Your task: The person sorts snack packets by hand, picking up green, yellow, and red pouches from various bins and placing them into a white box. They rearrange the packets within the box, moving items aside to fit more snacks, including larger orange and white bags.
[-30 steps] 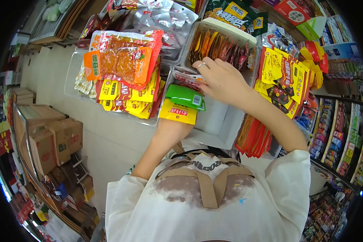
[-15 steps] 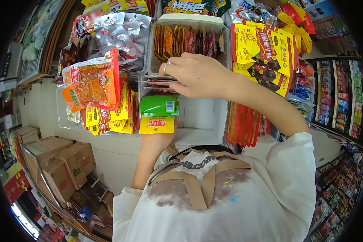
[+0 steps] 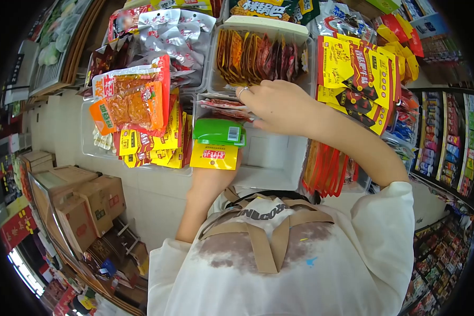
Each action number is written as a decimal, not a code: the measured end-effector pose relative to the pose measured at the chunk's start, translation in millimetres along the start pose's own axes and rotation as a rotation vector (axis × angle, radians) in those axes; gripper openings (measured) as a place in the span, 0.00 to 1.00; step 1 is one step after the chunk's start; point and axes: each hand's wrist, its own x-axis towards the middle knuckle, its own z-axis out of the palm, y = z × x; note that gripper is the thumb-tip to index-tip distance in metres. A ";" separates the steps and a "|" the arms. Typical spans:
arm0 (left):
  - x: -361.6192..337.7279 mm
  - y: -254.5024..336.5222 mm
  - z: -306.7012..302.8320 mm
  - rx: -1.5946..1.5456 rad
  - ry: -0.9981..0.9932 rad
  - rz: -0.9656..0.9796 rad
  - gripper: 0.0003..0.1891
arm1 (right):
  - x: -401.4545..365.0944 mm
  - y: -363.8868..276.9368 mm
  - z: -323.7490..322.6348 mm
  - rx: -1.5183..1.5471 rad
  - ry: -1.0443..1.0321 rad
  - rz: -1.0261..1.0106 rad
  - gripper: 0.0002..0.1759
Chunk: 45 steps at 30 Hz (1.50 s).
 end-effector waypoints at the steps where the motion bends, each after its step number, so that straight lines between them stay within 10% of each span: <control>1: -0.5 -0.1 0.0 0.007 0.001 0.009 0.13 | 3.6 0.6 6.5 -0.022 0.023 0.009 0.22; 15: -2.7 -2.2 4.2 0.019 0.031 0.029 0.12 | 21.4 1.1 21.5 -0.248 0.113 -0.113 0.10; 21: 0.9 -0.1 0.2 0.015 0.025 0.036 0.11 | -18.4 -17.2 -35.0 -0.119 0.112 0.145 0.14; 26: -1.0 -1.4 0.7 0.004 -0.004 0.026 0.11 | -17.6 -24.1 -22.2 -0.197 -0.664 0.140 0.13; 45: -3.5 -6.5 4.1 0.009 0.066 0.060 0.10 | 23.3 -0.5 55.9 -0.191 -0.712 0.099 0.19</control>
